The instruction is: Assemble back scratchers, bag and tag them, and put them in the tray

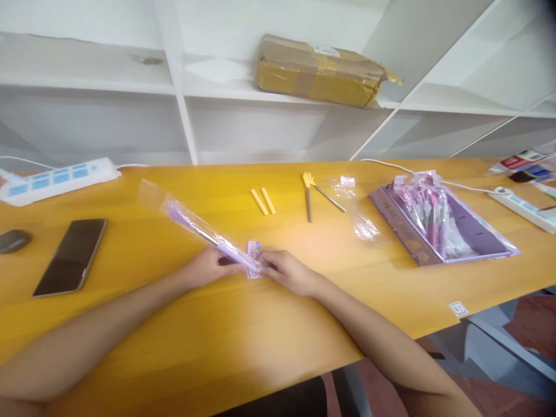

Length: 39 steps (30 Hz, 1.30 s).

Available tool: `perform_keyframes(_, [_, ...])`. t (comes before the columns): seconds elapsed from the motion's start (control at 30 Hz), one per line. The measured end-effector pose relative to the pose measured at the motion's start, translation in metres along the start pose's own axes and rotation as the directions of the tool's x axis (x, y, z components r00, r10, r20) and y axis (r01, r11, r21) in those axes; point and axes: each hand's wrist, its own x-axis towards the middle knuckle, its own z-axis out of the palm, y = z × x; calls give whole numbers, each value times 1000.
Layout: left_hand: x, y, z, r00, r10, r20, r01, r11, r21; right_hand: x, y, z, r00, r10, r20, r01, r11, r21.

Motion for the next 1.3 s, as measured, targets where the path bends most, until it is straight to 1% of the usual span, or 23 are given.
perform_keyframes(0.07, [-2, 4, 4, 999, 14, 43, -15, 999, 37, 0, -1, 2, 1000, -24, 6, 24, 995, -92])
perform_keyframes(0.17, [-3, 6, 5, 998, 26, 51, -29, 997, 77, -2, -5, 5, 999, -28, 34, 34, 982, -187])
perform_keyframes(0.3, [-2, 3, 3, 995, 29, 93, -39, 994, 106, -3, -11, 6, 999, -24, 23, 29, 970, -242])
perform_keyframes(0.37, [-1, 2, 3, 995, 37, 92, -46, 993, 105, -4, -13, 5, 999, -29, 15, 32, 969, -245])
perform_keyframes(0.47, [0, 1, 2, 998, 21, 55, -22, 999, 33, -6, -14, 4, 998, -60, 31, 66, 973, -221])
perform_keyframes(0.53, [2, -1, -1, 1000, -9, 13, 9, 999, -30, -7, -10, 5, 997, -78, 28, 81, 980, -184])
perform_keyframes(0.6, [4, -5, -6, 998, -37, -41, 34, 998, -59, -8, -4, 8, 995, -97, 13, 98, 987, -128])
perform_keyframes(0.67, [6, -9, -10, 995, -53, -90, 45, 995, -90, -8, 3, 13, 990, -135, -35, 130, 986, -105])
perform_keyframes(0.7, [7, -10, -13, 992, -60, -111, 48, 993, -112, -7, 5, 15, 984, -165, -71, 156, 981, -120])
perform_keyframes(0.77, [8, -11, -15, 989, -75, -129, 58, 990, -130, -4, 7, 16, 959, -254, -128, 225, 953, -204])
perform_keyframes(0.83, [8, -10, -15, 991, -81, -104, 73, 994, -77, -2, 5, 14, 916, -382, -125, 331, 894, -303])
perform_keyframes(0.9, [7, -8, -11, 997, -62, -36, 63, 998, 17, -1, 1, 11, 856, -503, -115, 433, 822, -371])
perform_keyframes(0.93, [6, -7, -9, 999, -46, 3, 46, 997, 69, -1, 0, 10, 831, -541, -129, 457, 797, -396])
perform_keyframes(1.0, [4, -6, -4, 998, -11, 64, -1, 985, 173, -2, -3, 9, 804, -569, -175, 457, 778, -432])
perform_keyframes(1.1, [1, -6, 0, 994, 41, 100, -68, 958, 277, -2, -4, 13, 791, -569, -224, 427, 777, -463])
perform_keyframes(1.2, [0, -5, 0, 986, 83, 143, -120, 954, 275, 0, -3, 17, 800, -553, -234, 405, 785, -470])
perform_keyframes(1.3, [-2, -3, -1, 979, 81, 187, -130, 955, 266, 4, -2, 19, 814, -539, -216, 403, 792, -458])
